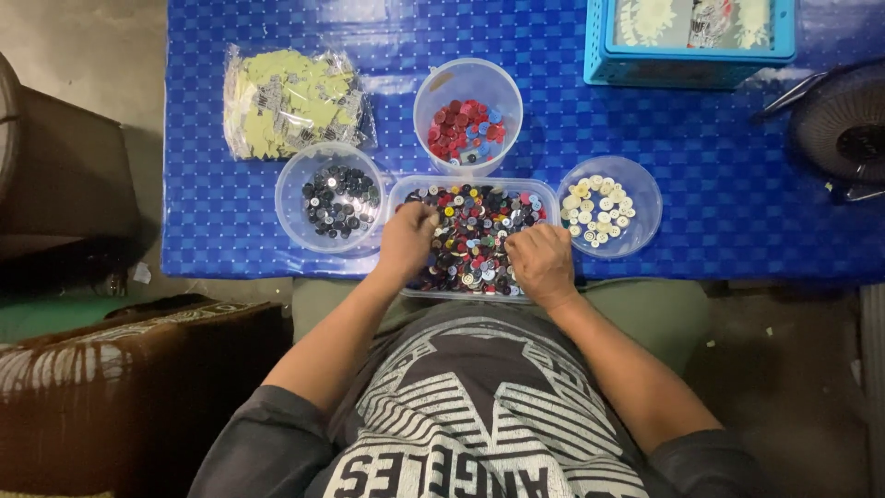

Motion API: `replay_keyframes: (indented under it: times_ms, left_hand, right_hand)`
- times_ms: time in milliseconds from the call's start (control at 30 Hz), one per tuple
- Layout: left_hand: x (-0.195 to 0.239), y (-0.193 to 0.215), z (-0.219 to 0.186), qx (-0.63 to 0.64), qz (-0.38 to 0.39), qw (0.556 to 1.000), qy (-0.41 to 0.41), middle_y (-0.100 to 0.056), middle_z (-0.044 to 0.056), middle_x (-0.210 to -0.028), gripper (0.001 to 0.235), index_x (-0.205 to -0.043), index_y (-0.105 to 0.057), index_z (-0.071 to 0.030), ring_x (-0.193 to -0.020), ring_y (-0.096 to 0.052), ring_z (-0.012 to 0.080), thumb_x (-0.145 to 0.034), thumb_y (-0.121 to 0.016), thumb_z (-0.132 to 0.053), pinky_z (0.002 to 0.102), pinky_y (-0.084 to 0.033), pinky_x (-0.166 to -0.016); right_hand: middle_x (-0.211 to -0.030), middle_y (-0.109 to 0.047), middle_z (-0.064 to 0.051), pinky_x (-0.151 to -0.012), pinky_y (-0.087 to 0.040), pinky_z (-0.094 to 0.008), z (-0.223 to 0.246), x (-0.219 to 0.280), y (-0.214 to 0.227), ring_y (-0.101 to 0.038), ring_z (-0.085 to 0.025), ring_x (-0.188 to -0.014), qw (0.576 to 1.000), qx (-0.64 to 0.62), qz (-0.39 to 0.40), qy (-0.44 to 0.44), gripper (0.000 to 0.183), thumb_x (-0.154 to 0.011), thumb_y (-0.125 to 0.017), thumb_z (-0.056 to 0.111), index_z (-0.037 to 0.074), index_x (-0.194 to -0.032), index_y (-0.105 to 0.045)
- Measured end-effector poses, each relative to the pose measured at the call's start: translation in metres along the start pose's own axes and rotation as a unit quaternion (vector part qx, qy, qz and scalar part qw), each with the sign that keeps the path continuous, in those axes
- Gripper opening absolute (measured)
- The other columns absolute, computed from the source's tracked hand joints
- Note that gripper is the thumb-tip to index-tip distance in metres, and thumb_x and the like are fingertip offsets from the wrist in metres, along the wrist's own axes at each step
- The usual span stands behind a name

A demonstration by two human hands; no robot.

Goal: Sorting various colored buttons from a central container into separate bowls based on their characteristics.

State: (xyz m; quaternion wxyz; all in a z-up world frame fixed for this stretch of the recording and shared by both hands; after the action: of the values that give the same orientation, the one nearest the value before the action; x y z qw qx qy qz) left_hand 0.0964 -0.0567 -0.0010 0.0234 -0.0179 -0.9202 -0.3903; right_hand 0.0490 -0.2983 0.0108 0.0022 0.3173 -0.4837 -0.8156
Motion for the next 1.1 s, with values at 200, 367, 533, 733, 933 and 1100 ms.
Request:
replay_keyframes:
  times_ms: [200, 367, 533, 733, 933, 1100]
  left_hand:
    - [0.017, -0.019, 0.020, 0.461, 0.098, 0.849, 0.240, -0.072, 0.009, -0.080, 0.018, -0.108, -0.066, -0.003, -0.067, -0.073, 0.0164, -0.095, -0.068, -0.016, 0.025, -0.060, -0.059]
    - [0.019, -0.015, 0.020, 0.545, 0.081, 0.801, 0.236, -0.070, 0.010, -0.081, 0.019, -0.110, -0.063, 0.000, -0.066, -0.072, 0.0153, -0.095, -0.069, -0.010, 0.023, -0.060, -0.056]
    - [0.021, -0.009, 0.024, 0.557, 0.088, 0.795, 0.224, -0.071, 0.011, -0.084, 0.019, -0.112, -0.064, -0.001, -0.067, -0.073, 0.0165, -0.094, -0.069, -0.007, 0.024, -0.062, -0.059]
    - [0.024, -0.021, 0.025, 0.591, 0.084, 0.769, 0.229, -0.073, 0.013, -0.084, 0.016, -0.110, -0.064, 0.000, -0.069, -0.076, 0.0191, -0.095, -0.068, -0.005, 0.026, -0.066, -0.060]
    - [0.024, -0.018, 0.029, 0.581, 0.067, 0.777, 0.231, -0.072, 0.011, -0.081, 0.017, -0.105, -0.065, 0.000, -0.067, -0.076, 0.0215, -0.091, -0.074, -0.004, 0.027, -0.064, -0.057]
    - [0.023, -0.020, 0.044, 0.572, 0.053, 0.780, 0.248, -0.070, 0.010, -0.083, 0.018, -0.107, -0.065, -0.001, -0.069, -0.075, 0.0216, -0.093, -0.074, -0.008, 0.028, -0.065, -0.059]
  right_hand:
    - [-0.073, -0.059, 0.002, -0.084, -0.044, -0.036, 0.002, -0.001, 0.003, -0.067, -0.020, -0.085, 1.000, -0.019, 0.003, -0.005, 0.022, -0.104, -0.062, 0.035, 0.018, -0.090, -0.067]
    - [-0.073, -0.059, 0.003, -0.085, -0.044, -0.036, 0.001, -0.001, 0.002, -0.066, -0.018, -0.084, 1.000, -0.012, -0.001, 0.001, 0.018, -0.101, -0.065, 0.034, 0.020, -0.090, -0.066]
    - [-0.073, -0.060, 0.003, -0.086, -0.044, -0.036, -0.002, 0.002, 0.000, -0.067, -0.019, -0.084, 1.000, -0.010, -0.002, -0.006, 0.023, -0.103, -0.063, 0.038, 0.020, -0.090, -0.066]
    - [-0.072, -0.058, 0.003, -0.085, -0.043, -0.036, 0.000, -0.001, 0.002, -0.066, -0.019, -0.082, 1.000, -0.016, -0.005, -0.004, 0.018, -0.101, -0.066, 0.033, 0.020, -0.089, -0.066]
    - [-0.070, -0.058, 0.003, -0.084, -0.044, -0.036, -0.001, -0.001, 0.004, -0.067, -0.018, -0.080, 1.000, -0.015, -0.007, -0.009, 0.022, -0.103, -0.064, 0.036, 0.020, -0.088, -0.066]
    - [-0.071, -0.058, 0.004, -0.085, -0.044, -0.036, -0.003, 0.003, -0.001, -0.067, -0.018, -0.082, 1.000, -0.008, -0.007, -0.011, 0.019, -0.101, -0.065, 0.036, 0.021, -0.089, -0.066]
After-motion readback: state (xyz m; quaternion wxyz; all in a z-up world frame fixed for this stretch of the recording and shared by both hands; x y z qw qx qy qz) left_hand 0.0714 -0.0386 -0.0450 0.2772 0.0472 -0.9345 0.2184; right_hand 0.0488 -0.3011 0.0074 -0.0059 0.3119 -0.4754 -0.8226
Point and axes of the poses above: each hand's wrist, its own x-axis away from the middle knuckle, its own y-axis out of the back of the hand, z = x × y, the point moved 8 cm from there along -x, towards the middle knuckle
